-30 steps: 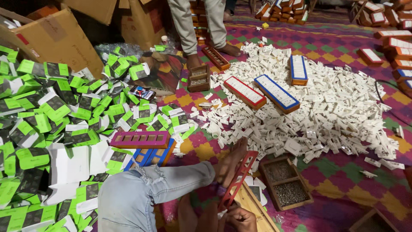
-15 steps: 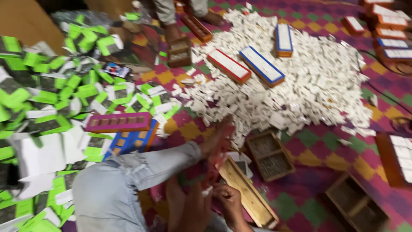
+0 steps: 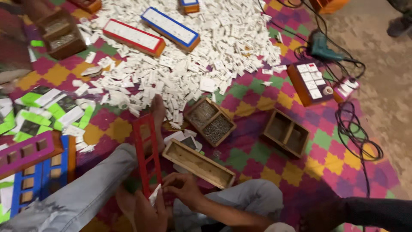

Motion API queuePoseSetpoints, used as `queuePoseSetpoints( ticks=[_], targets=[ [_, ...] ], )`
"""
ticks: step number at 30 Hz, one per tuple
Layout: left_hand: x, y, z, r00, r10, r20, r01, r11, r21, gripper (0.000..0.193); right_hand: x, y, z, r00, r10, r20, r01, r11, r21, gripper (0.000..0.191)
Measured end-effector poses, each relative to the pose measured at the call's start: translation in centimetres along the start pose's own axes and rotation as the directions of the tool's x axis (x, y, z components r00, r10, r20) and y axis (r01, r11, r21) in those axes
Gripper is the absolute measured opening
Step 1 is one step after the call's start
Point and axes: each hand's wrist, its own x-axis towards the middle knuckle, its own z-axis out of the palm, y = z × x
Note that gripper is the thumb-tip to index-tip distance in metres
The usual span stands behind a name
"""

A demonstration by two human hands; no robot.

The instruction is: The person sits on the floor and assembles white electrical socket modules into a red plastic frame. They pick up small metal screws from a wooden box and insert them into the modules to secure them in place.

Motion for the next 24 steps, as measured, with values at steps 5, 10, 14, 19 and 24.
queuePoseSetpoints(
  ticks=[5,10,14,19,24],
  targets=[
    [-1.2,-0.3,0.7,0.991,0.093,-0.095,-0.095,0.995,-0.023,0.031,-0.1,0.5,0.4,0.999,-0.032,0.019,0.03,0.995,0.1,0.008],
    [-1.4,0.4,0.1,0.982,0.158,-0.107,-0.164,0.986,-0.043,0.027,-0.3,2.0,-0.7,1.0,-0.008,0.014,0.007,0.997,0.073,0.008],
    [-0.9,1.3,-0.9,0.984,-0.132,0.123,0.119,0.987,0.107,0.026,-0.5,1.5,-0.3,1.0,0.007,-0.001,-0.007,0.999,0.045,0.006],
    [-1.4,2.2,-1.4,0.999,0.033,-0.032,-0.034,0.998,-0.054,0.03,-0.4,0.5,0.4,0.999,-0.039,0.034,0.037,0.996,0.081,0.007],
    [-1.2,1.8,-1.7,0.999,-0.046,0.002,0.046,0.998,-0.048,0.032,-0.3,6.5,-3.3,0.996,-0.06,0.072,0.054,0.995,0.079,0.007]
  ],
)
